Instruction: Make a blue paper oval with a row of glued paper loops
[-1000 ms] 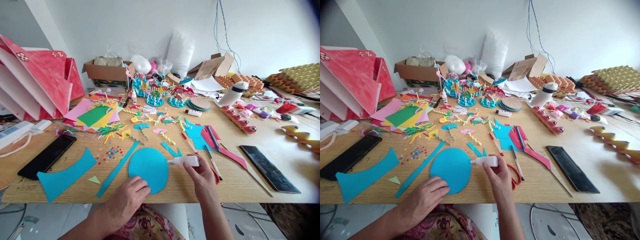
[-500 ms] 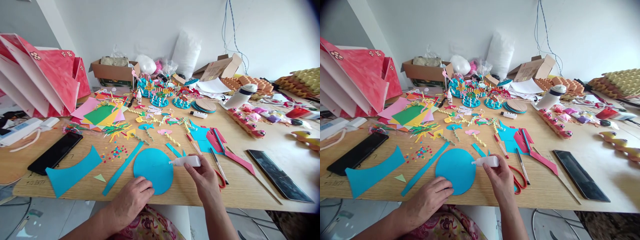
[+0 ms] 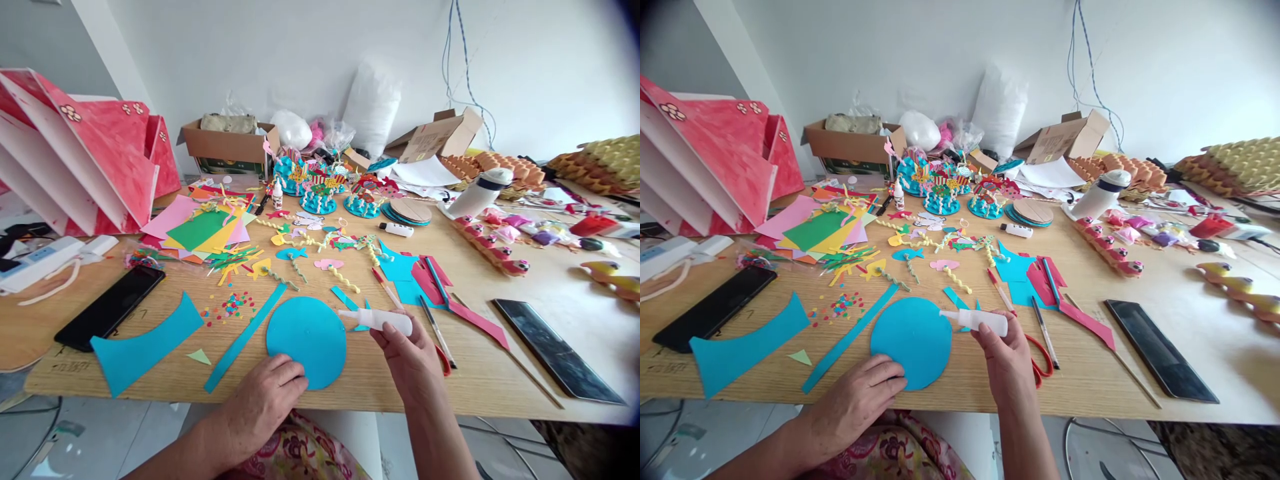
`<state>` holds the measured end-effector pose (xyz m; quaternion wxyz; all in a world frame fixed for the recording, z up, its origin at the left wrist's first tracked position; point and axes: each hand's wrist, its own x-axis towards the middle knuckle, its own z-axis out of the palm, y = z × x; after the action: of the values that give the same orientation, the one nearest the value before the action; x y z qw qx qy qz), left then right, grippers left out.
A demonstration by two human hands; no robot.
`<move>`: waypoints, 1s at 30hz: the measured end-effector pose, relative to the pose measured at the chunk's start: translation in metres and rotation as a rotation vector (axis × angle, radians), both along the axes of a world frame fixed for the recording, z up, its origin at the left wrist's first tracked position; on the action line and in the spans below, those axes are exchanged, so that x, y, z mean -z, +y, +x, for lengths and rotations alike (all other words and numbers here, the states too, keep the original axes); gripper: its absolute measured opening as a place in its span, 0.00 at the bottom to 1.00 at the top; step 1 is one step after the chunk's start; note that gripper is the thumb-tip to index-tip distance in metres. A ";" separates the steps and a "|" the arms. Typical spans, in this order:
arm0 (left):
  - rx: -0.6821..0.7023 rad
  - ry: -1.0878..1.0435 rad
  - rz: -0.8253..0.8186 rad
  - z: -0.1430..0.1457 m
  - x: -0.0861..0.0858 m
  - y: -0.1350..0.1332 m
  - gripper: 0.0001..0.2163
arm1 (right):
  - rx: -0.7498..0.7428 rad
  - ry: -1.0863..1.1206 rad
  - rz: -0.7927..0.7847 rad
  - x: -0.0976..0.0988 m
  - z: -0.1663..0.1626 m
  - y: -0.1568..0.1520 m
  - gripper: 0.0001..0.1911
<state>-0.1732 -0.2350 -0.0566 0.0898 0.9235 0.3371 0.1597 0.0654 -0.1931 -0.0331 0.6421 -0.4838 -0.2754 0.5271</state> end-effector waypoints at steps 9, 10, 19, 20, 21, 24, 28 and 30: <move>-0.066 -0.476 -0.397 0.007 -0.029 0.004 0.12 | -0.097 0.265 -0.021 -0.009 0.006 -0.010 0.17; -0.088 -0.555 -0.518 0.014 -0.032 0.007 0.13 | -0.117 0.313 -0.017 -0.009 0.002 -0.011 0.17; -0.202 -0.971 -0.737 0.085 -0.041 0.046 0.11 | -0.197 0.329 0.051 -0.008 -0.036 -0.023 0.13; -0.206 -0.965 -0.732 0.087 -0.041 0.048 0.10 | -0.188 0.269 0.056 -0.007 -0.034 -0.024 0.13; -0.204 -0.961 -0.734 0.088 -0.042 0.050 0.10 | -0.185 0.196 0.058 -0.006 -0.030 -0.024 0.14; -0.185 -0.939 -0.729 0.090 -0.047 0.052 0.08 | -0.220 -0.134 0.073 -0.006 -0.013 -0.023 0.15; -0.145 -0.865 -0.734 0.098 -0.054 0.054 0.10 | -0.292 -0.670 0.148 -0.013 0.008 -0.020 0.15; -0.145 -0.831 -0.771 0.100 -0.056 0.053 0.17 | -0.281 -0.826 0.151 -0.016 0.020 -0.018 0.15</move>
<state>-0.0737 -0.1816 -0.0010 0.5341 0.6582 0.3698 0.3805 0.0858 -0.2108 -0.0167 0.4338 -0.5635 -0.6097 0.3501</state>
